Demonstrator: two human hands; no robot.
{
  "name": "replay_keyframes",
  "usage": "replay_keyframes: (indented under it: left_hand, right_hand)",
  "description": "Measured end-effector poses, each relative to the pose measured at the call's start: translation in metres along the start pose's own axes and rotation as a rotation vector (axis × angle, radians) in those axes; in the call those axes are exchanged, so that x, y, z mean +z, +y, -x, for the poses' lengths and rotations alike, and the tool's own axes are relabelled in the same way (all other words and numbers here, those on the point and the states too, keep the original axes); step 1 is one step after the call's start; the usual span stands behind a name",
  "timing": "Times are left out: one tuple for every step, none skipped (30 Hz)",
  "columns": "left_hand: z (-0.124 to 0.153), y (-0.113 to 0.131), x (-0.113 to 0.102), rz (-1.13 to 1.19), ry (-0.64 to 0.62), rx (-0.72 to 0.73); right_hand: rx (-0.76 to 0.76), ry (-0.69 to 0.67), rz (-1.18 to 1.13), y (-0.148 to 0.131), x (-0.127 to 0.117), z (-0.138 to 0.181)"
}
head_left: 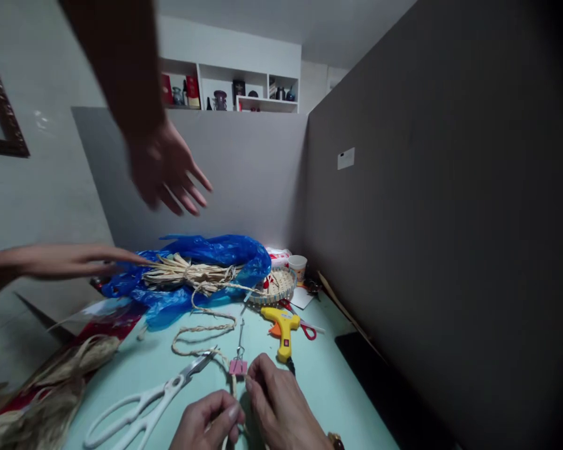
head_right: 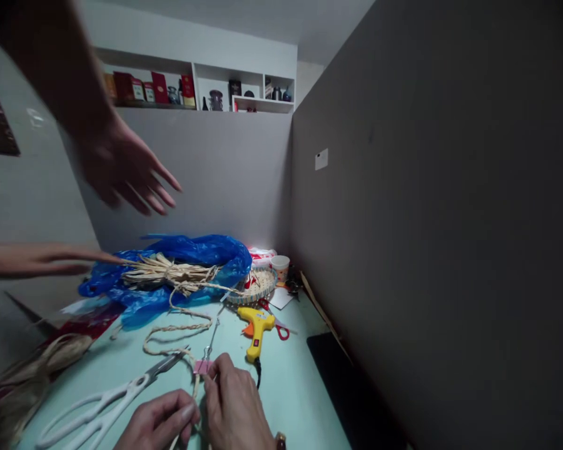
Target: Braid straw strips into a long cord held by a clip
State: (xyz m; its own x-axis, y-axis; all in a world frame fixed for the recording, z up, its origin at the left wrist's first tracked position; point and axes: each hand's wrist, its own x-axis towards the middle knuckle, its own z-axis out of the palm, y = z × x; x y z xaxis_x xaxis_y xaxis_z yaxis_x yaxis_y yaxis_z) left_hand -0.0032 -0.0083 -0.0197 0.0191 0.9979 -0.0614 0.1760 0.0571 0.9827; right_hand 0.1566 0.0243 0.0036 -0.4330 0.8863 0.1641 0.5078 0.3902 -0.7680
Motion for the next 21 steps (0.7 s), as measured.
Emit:
replay_keyframes:
  left_hand:
    - [0.001,-0.001,0.001,0.030,0.011,-0.027]
    - [0.002,-0.001,0.001,0.063,0.013,-0.062]
    - [0.004,-0.001,0.002,0.099,-0.004,-0.106]
    - [0.005,0.000,0.002,0.131,-0.016,-0.127]
    - [0.007,0.001,0.003,0.156,-0.021,-0.136]
    - [0.008,0.003,0.003,0.182,-0.020,-0.141]
    - [0.009,0.005,0.004,0.214,-0.013,-0.141]
    - [0.010,0.006,0.004,0.245,-0.001,-0.138]
    - [0.011,0.007,0.005,0.277,0.014,-0.134]
    - [0.011,0.008,0.006,0.306,0.031,-0.132]
    - [0.012,0.008,0.006,0.333,0.047,-0.131]
    - [0.012,0.007,0.006,0.357,0.057,-0.135]
    - [0.012,0.007,0.006,0.377,0.062,-0.145]
    - [0.012,0.006,0.006,0.394,0.065,-0.156]
    - [0.012,0.006,0.005,0.408,0.062,-0.172]
    - [0.012,0.006,0.004,0.419,0.055,-0.189]
    - [0.012,0.006,0.003,0.429,0.044,-0.205]
    - [0.012,0.007,0.001,0.441,0.030,-0.223]
    - [0.012,0.008,0.001,0.457,0.015,-0.237]
    - [0.013,0.010,0.000,0.475,0.000,-0.254]
    - [0.013,0.012,-0.001,0.496,-0.012,-0.272]
  right_hand:
    - [-0.010,0.010,-0.009,0.000,-0.001,0.002]
    - [-0.019,0.021,-0.021,0.000,-0.001,0.003]
    - [-0.023,0.030,-0.031,0.000,-0.002,0.004]
    - [-0.018,0.035,-0.038,0.000,-0.004,0.005]
    - [-0.005,0.036,-0.040,-0.001,-0.005,0.006]
    - [0.009,0.028,-0.043,-0.001,-0.007,0.005]
    - [0.024,0.017,-0.045,-0.002,-0.009,0.005]
    - [0.035,0.004,-0.049,-0.004,-0.011,0.004]
    - [0.041,-0.010,-0.055,-0.005,-0.012,0.004]
    - [0.043,-0.022,-0.063,-0.006,-0.014,0.003]
    - [0.040,-0.030,-0.070,-0.007,-0.015,0.003]
    - [0.036,-0.031,-0.077,-0.007,-0.016,0.003]
    - [0.033,-0.028,-0.081,-0.007,-0.017,0.003]
    - [0.034,-0.023,-0.080,-0.007,-0.018,0.003]
    - [0.039,-0.014,-0.077,-0.006,-0.018,0.003]
    - [0.044,-0.006,-0.074,-0.005,-0.019,0.003]
    - [0.050,-0.003,-0.073,-0.004,-0.019,0.002]
    - [0.056,-0.004,-0.077,-0.003,-0.019,0.001]
    - [0.059,-0.007,-0.084,-0.002,-0.019,0.000]
    - [0.063,-0.012,-0.093,-0.001,-0.019,0.000]
    - [0.068,-0.019,-0.099,-0.001,-0.019,-0.001]
